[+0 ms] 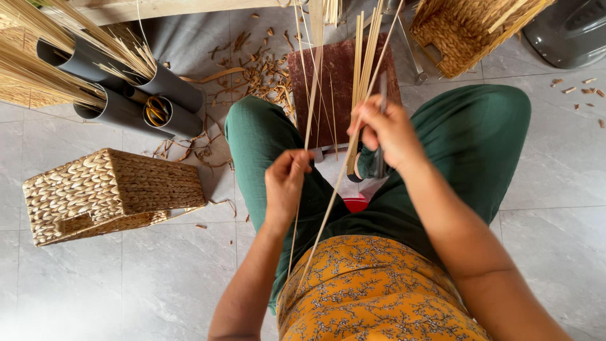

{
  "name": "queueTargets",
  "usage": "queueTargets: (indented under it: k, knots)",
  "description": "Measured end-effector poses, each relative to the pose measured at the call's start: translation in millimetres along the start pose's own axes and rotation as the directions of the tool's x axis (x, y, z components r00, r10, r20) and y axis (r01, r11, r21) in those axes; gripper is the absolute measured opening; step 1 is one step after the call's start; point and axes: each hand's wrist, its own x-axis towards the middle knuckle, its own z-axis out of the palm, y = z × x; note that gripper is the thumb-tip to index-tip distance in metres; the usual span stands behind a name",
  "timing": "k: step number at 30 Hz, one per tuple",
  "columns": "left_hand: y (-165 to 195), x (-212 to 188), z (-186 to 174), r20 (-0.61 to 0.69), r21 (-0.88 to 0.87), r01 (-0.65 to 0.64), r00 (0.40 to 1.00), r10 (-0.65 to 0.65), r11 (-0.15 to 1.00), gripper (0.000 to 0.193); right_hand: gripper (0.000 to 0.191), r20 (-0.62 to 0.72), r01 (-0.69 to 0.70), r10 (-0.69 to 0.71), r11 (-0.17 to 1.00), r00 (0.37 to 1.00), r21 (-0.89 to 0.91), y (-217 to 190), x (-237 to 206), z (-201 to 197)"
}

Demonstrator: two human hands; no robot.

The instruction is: The person sits on the floor and uses a small knife to peel and split thin bamboo strips, drawing the blade along each strip to separate it. Finished strips are placed onto a small board in front of them, and scrap shavings accumulate on the floor.

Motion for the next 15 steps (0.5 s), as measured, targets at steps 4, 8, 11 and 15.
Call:
queueTargets:
  k: [4, 8, 11, 15]
  knots:
    - [9, 61, -8, -0.014, -0.122, 0.134, 0.991, -0.137, 0.983, 0.024, 0.019, -0.231, -0.017, 0.025, 0.999, 0.973, 0.039, -37, 32, -42]
    - [20, 130, 1, 0.009, -0.064, 0.061, 0.998, -0.060, 0.996, 0.023, 0.020, -0.308, -0.030, 0.058, 0.995, 0.949, 0.095, -56, 47, -69]
    - [27, 173, 16, -0.014, 0.031, 0.006, 1.000, -0.006, 0.999, 0.022, 0.020, -0.329, -0.073, 0.113, 0.989, 0.938, 0.130, -53, 47, -75]
    - [31, 219, 42, -0.084, 0.128, 0.005, 0.996, 0.006, 0.992, 0.019, 0.019, -0.323, -0.076, 0.122, 0.986, 0.938, 0.150, -42, 48, -78]
